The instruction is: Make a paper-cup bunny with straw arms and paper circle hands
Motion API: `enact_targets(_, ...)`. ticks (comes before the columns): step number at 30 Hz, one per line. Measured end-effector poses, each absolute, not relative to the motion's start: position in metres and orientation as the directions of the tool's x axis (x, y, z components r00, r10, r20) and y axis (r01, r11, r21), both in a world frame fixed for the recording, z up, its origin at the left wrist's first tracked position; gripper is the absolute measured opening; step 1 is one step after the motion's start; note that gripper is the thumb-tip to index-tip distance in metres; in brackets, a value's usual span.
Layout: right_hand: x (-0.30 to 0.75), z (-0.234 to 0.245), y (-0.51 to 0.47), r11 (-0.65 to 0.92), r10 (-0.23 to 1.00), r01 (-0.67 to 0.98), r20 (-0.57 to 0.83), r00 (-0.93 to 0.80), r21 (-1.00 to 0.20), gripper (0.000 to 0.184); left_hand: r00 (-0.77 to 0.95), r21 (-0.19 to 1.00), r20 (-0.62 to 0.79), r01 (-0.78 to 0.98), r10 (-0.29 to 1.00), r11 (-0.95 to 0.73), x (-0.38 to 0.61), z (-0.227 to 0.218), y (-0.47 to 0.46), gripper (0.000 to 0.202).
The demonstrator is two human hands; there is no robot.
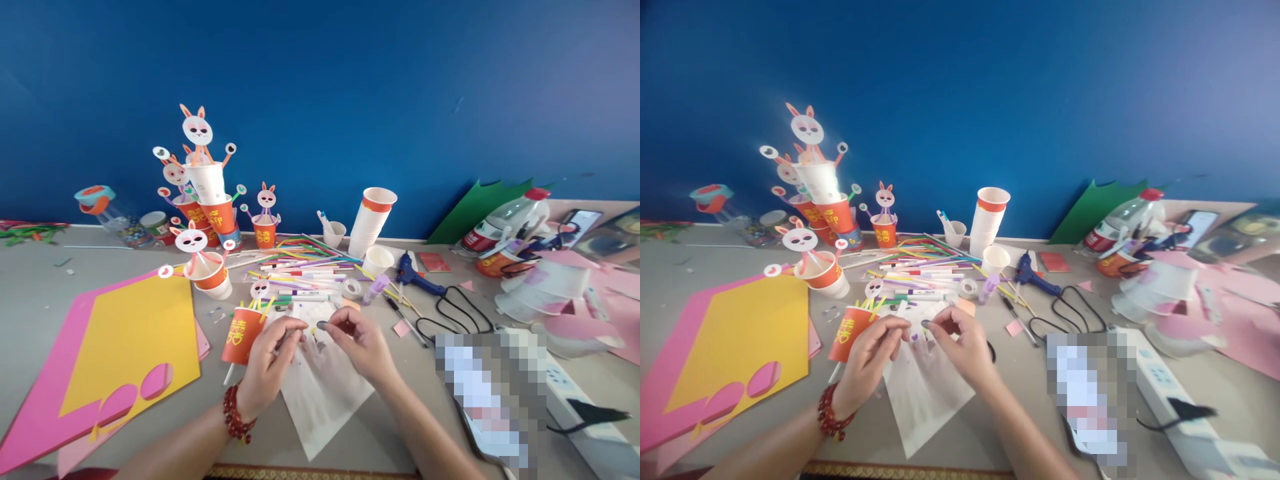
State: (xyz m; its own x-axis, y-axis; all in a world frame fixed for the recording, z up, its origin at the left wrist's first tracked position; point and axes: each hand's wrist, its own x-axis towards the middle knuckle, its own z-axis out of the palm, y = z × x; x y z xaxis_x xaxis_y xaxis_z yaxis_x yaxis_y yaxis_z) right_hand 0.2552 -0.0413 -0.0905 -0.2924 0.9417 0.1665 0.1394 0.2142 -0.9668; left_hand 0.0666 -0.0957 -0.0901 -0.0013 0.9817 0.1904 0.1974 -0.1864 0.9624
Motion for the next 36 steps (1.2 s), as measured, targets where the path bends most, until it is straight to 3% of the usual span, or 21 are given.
enact_targets(4, 0.273, -0.098, -0.023, 0.301, 0.925, 0.565, 0.091, -0.369, -0.768, 0.013, 0.022, 0.963, 0.231, 0.135, 0.973, -0.232, 0.064, -0.094, -0.095, 0.03)
enact_targets(7, 0.275, -0.102, -0.02, 0.325, 0.937, 0.691, 0.122, -0.327, -0.646, 0.014, 0.061, 0.967, 0.212, 0.133, 0.975, -0.218, 0.064, -0.095, -0.097, 0.04)
enact_targets(10, 0.27, -0.097, -0.028, 0.402, 0.915, 0.633, 0.283, -0.286, -0.662, 0.015, 0.072, 0.964, 0.209, 0.151, 0.975, -0.218, 0.066, -0.094, -0.1, 0.053)
enact_targets(14, 0.256, -0.083, -0.048, 0.585, 0.805, 0.299, 0.496, -0.326, -0.754, 0.025, 0.122, 0.941, 0.222, 0.233, 0.967, -0.245, 0.067, -0.096, -0.104, 0.059)
enact_targets(17, 0.247, -0.08, -0.059, 0.598, 0.787, 0.219, 0.513, -0.343, -0.771, 0.026, 0.138, 0.908, 0.254, 0.306, 0.957, -0.285, 0.067, -0.099, -0.106, 0.06)
enact_targets(25, 0.241, -0.088, -0.065, 0.579, 0.812, 0.306, 0.502, -0.299, -0.755, 0.011, 0.22, 0.719, 0.395, 0.53, 0.892, -0.449, 0.07, -0.1, -0.105, 0.067)
enact_targets(36, 0.243, -0.086, -0.061, 0.496, 0.848, 0.231, 0.409, -0.339, -0.837, 0.007, 0.221, 0.691, 0.418, 0.552, 0.881, -0.467, 0.07, -0.103, -0.105, 0.068)
